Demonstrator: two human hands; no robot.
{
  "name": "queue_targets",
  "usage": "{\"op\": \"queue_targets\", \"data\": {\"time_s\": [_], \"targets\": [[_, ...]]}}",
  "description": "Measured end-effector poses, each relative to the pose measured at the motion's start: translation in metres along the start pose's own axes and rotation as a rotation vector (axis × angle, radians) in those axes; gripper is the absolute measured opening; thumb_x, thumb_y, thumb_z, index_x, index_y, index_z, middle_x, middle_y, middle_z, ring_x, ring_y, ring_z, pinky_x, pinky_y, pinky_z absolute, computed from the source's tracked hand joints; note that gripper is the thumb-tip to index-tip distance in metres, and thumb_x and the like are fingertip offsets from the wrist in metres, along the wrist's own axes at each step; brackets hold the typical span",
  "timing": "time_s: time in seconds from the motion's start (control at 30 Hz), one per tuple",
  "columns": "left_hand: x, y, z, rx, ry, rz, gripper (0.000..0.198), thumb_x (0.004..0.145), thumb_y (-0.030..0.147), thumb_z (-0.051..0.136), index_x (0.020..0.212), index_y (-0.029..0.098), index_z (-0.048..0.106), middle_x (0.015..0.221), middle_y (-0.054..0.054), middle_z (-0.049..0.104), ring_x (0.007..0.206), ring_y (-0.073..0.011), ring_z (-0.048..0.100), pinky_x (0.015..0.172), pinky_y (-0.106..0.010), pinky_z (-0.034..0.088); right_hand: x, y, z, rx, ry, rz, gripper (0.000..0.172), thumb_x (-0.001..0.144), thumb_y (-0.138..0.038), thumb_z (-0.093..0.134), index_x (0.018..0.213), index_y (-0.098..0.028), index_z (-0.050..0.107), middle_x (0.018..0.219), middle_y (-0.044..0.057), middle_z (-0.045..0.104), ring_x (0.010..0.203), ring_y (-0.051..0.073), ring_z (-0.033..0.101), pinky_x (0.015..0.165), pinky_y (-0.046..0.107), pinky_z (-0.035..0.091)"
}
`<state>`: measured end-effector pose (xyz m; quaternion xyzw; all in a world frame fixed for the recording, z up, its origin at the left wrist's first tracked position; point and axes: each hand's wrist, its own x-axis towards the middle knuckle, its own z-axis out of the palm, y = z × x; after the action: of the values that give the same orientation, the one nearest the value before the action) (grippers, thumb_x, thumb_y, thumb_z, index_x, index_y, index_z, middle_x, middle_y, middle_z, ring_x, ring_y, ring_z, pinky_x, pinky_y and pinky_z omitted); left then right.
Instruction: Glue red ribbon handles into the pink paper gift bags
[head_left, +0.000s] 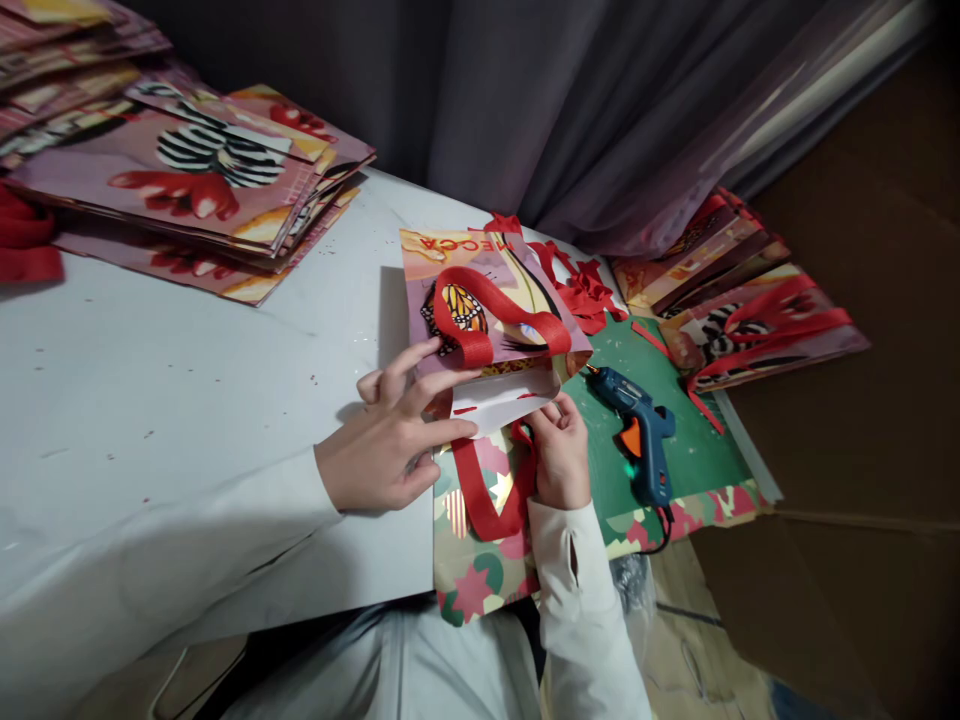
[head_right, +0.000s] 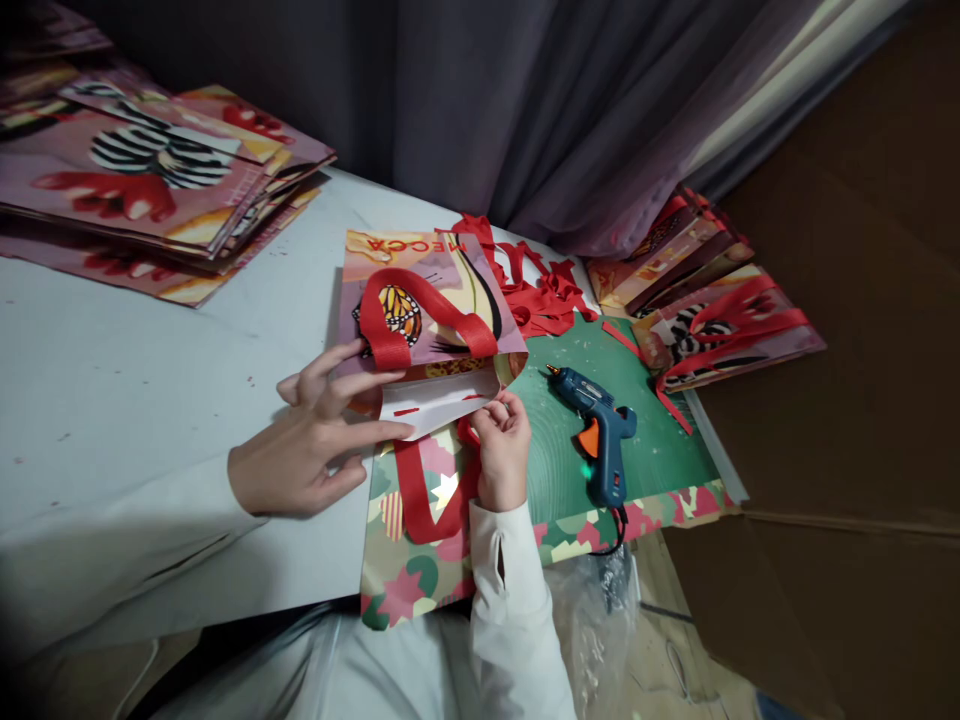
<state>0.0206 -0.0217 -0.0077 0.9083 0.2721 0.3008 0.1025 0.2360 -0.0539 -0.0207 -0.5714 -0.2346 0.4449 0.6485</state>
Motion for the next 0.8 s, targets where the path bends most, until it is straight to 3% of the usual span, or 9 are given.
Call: {"op": "queue_targets", "data": {"time_s": [0.23,0.5,0.8], "targets": [[-0.0006,-0.001,0.0009,0.011,0.005,-0.008,0.052,0.068,0.009,0.055,0.111,0.032,0.071,0.15,-0.003,0.035,0.143,-0.0439,0.017,0.092,-0.053,0.035,0.0016,0.0052,0.003,-0.073,0.068,-0.053,0.037,0.057,-0.026,0.076,0.083,-0.021,0.05,0.06,-0.01,0.06,0.047,0.006,0.048,0.046,0.018,0.04],[0.0002,-0.0011,0.0009,0.006,0.004,0.002,0.053,0.068,0.008,0.055,0.113,0.032,0.07,0.149,-0.004,0.036,0.144,-0.0426,0.016,0.091,-0.053,0.035,0.0024,0.0049,0.0026,-0.107,0.075,-0.058,0.036,0.058,-0.034,0.077,0.083,-0.019,0.055,0.06,-0.007,0.06,0.047,0.007,0.048,0.046,0.019,0.037],[0.0003,-0.0015,-0.0005,-0.016,-0.001,-0.007,0.054,0.067,0.008,0.055,0.113,0.032,0.069,0.15,-0.003,0.033,0.144,-0.0425,0.014,0.092,-0.053,0.036,-0.0034,0.0048,0.007,-0.104,-0.025,0.042,0.035,0.063,-0.048,0.076,0.068,-0.019,0.055,0.047,-0.007,0.052,0.038,0.005,0.038,0.039,0.019,0.029]]}}
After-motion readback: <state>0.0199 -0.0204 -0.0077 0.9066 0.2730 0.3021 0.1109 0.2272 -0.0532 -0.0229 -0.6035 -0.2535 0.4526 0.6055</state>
